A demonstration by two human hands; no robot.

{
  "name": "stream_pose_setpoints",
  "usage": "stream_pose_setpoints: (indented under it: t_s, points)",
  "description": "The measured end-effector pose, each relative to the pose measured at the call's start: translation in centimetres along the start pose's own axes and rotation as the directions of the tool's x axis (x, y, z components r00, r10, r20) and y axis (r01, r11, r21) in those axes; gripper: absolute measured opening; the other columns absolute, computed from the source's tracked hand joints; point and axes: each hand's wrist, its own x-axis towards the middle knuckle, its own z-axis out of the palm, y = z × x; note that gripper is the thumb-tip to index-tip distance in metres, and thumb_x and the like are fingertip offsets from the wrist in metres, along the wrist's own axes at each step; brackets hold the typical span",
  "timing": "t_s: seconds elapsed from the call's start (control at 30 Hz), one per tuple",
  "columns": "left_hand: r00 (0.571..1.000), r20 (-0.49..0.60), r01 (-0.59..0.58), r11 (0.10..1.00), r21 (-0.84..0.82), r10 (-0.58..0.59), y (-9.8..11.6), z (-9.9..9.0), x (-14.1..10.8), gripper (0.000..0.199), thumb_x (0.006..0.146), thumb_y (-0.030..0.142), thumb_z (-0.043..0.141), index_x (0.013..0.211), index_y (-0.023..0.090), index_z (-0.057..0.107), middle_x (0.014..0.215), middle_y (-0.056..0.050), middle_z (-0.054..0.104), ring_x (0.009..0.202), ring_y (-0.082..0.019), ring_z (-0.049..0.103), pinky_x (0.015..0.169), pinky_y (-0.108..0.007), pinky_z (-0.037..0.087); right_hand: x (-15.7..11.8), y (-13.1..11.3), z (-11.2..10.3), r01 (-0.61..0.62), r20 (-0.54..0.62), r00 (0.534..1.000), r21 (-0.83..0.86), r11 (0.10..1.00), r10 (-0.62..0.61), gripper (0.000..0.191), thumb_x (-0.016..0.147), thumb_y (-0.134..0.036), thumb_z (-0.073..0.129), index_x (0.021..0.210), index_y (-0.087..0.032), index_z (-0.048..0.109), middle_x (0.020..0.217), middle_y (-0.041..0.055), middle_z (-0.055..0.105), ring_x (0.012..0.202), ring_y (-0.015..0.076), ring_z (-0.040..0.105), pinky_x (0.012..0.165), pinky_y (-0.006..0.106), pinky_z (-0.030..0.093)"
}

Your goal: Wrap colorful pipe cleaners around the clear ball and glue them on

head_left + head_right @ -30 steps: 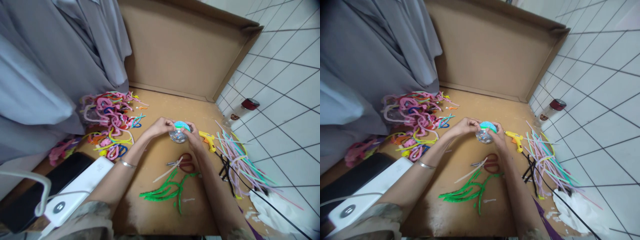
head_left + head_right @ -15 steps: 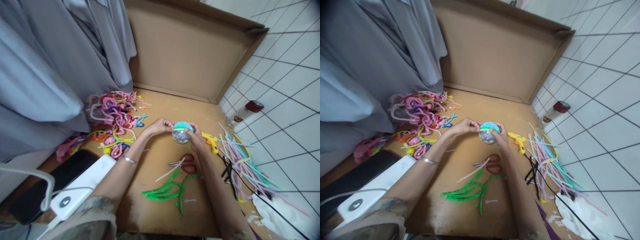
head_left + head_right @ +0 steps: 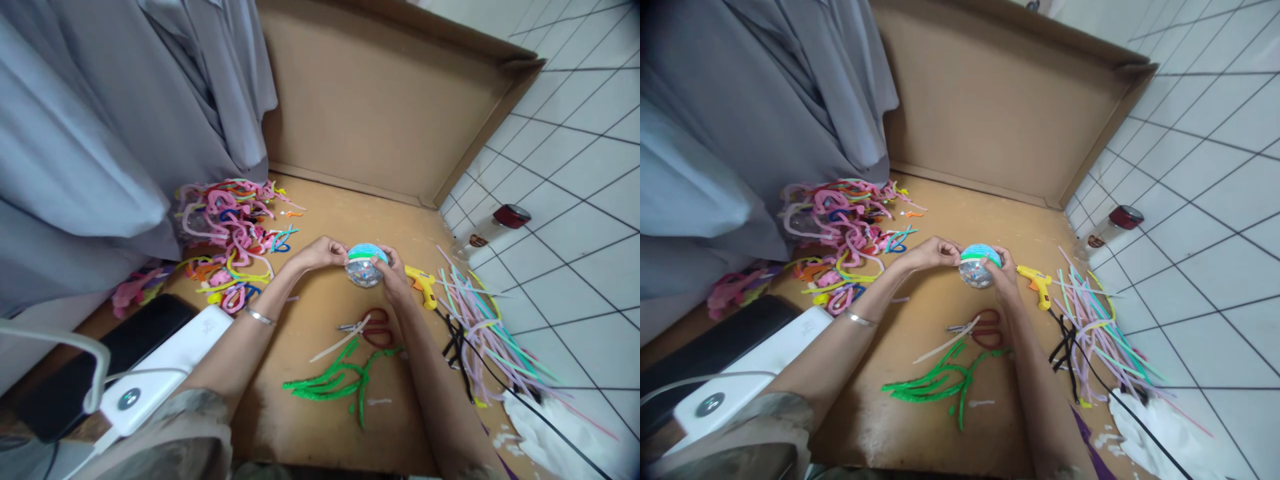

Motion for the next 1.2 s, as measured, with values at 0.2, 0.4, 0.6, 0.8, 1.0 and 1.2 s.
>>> stream_pose_setpoints:
  t_s: [0.2,0.4,0.6,0.8,1.0,1.2]
  points:
    - [1.000,0.019,-0.021,1.000,0.008,0.021,-0.1,-0.2,0.0,0.019,0.063,0.032,0.077,0.065,0.013,0.074,0.085,-0.006,0.073,0.077,-0.014,0.063,0.078,-0.026,0.049,0.0,-0.1,-0.1,0.020,0.027,0.999,-0.013,1.000,-0.020,0.047,0.059,-0.041,0.077,0.099,-0.024,0.059,0.099,0.0029,0.066,0.094,0.0219,0.059,0.088,0.036,0.047]
    - [0.998,0.044,-0.041,0.998,0.041,0.039,0.0,-0.3,0.0,0.019,0.065,0.031,0.074,0.066,0.013,0.073,0.087,-0.006,0.072,0.077,-0.014,0.062,0.078,-0.025,0.049,-0.1,-0.2,0.0,-0.004,0.007,1.000,0.005,1.000,0.004,0.049,0.056,-0.040,0.079,0.099,-0.023,0.059,0.099,0.0026,0.066,0.093,0.0217,0.059,0.089,0.037,0.048]
    - [0.996,0.030,-0.084,0.986,0.144,0.080,0.5,0.0,-0.2,0.020,0.070,0.032,0.069,0.064,0.014,0.067,0.080,-0.003,0.068,0.074,-0.013,0.056,0.073,-0.023,0.045,0.0,0.0,-0.1,0.008,0.015,1.000,0.003,1.000,-0.008,0.049,0.057,-0.041,0.079,0.099,-0.024,0.059,0.099,0.0026,0.066,0.093,0.0217,0.059,0.088,0.036,0.048]
    - [0.998,-0.004,-0.059,0.978,0.200,0.061,0.4,0.4,-0.2,0.019,0.074,0.032,0.064,0.071,0.014,0.065,0.066,0.002,0.061,0.064,-0.011,0.051,0.065,-0.022,0.041,-0.1,0.0,0.0,0.025,0.027,0.999,0.000,1.000,-0.025,0.048,0.058,-0.040,0.078,0.098,-0.024,0.059,0.099,0.0029,0.066,0.093,0.0217,0.059,0.087,0.036,0.047]
    - [0.999,-0.039,-0.018,0.967,0.255,0.029,0.6,0.5,-0.3,0.017,0.075,0.030,0.060,0.071,0.014,0.065,0.064,0.002,0.060,0.063,-0.011,0.050,0.063,-0.022,0.039,-0.3,-0.2,0.3,0.010,0.025,1.000,0.000,1.000,-0.010,0.049,0.057,-0.040,0.079,0.098,-0.024,0.058,0.099,0.0022,0.065,0.092,0.0210,0.058,0.087,0.036,0.047]
    - [0.995,-0.095,0.016,0.966,0.257,0.008,0.7,0.7,-0.3,0.012,0.074,0.025,0.060,0.071,0.014,0.065,0.064,0.001,0.061,0.062,-0.011,0.051,0.063,-0.022,0.039,-0.3,-0.3,0.3,0.008,0.020,1.000,0.008,1.000,-0.008,0.049,0.056,-0.039,0.079,0.098,-0.023,0.059,0.098,0.0017,0.063,0.090,0.0199,0.058,0.086,0.034,0.046]
